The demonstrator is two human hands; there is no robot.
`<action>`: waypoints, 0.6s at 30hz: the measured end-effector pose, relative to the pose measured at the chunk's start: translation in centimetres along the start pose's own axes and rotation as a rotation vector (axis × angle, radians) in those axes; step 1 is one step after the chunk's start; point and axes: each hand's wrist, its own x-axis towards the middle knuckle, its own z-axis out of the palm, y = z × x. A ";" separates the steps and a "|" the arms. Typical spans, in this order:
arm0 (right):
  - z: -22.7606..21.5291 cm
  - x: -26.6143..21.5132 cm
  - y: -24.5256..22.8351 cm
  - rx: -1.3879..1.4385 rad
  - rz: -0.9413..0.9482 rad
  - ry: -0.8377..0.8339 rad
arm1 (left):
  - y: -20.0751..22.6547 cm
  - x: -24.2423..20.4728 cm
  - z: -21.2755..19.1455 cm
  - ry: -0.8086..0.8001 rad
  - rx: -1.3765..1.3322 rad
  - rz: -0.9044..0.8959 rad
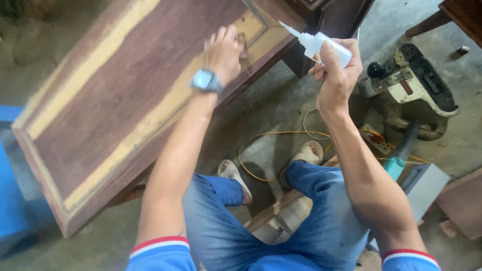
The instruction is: The person applies glue from a white bottle onto the seams of a wooden panel and then rubs the area with a small piece of sandpaper. The person repeats this process along the seams of the panel.
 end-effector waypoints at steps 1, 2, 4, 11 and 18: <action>0.3 -0.1 -0.1 0.009 -0.008 0.008 | -0.2 -1.3 -0.3 0.003 0.009 0.010; 0.2 0.1 -0.2 0.004 -0.007 0.017 | -0.2 -2.5 0.0 0.023 0.101 0.154; -0.2 0.4 -0.1 -0.006 0.001 0.031 | 0.0 -3.2 0.4 0.036 0.189 0.297; -0.4 0.3 -0.3 -0.002 -0.013 0.030 | 0.0 -0.5 0.9 0.036 0.178 0.111; -0.7 0.7 0.0 -0.017 -0.040 -0.006 | 0.2 -1.3 0.6 0.099 0.091 0.003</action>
